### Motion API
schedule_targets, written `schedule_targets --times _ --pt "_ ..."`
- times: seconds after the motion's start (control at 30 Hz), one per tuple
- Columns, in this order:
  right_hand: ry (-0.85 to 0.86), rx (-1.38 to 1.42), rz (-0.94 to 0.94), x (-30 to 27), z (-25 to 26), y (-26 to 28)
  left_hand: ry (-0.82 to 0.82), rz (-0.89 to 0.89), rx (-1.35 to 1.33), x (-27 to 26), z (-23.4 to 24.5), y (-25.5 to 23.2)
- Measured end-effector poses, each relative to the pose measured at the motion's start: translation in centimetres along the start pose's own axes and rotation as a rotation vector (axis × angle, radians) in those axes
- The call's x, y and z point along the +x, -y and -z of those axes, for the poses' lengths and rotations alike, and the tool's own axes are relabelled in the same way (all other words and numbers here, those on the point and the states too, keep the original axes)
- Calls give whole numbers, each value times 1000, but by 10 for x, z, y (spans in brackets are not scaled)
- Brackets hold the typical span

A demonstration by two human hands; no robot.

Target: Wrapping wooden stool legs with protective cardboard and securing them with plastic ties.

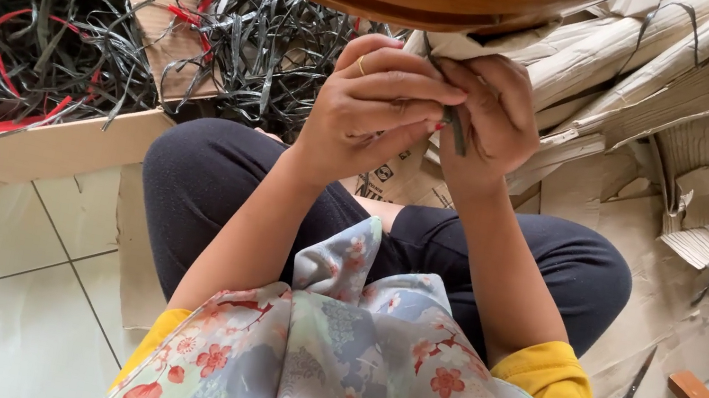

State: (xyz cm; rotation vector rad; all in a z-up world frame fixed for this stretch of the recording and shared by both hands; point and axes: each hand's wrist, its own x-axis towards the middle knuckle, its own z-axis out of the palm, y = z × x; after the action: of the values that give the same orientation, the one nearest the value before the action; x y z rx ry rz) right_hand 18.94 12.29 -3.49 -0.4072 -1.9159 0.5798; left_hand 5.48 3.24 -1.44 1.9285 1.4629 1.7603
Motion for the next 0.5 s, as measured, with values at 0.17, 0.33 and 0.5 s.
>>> schedule_targets --times 0.17,0.33,0.5 --pt "-7 189 -197 -10 16 -7 -43 13 -30 2 -15 2" --pt "37 247 -99 -28 24 -27 -75 103 -67 -4 -22 7" --pt "157 -48 337 -4 39 -11 -78 119 -75 -4 -22 13"
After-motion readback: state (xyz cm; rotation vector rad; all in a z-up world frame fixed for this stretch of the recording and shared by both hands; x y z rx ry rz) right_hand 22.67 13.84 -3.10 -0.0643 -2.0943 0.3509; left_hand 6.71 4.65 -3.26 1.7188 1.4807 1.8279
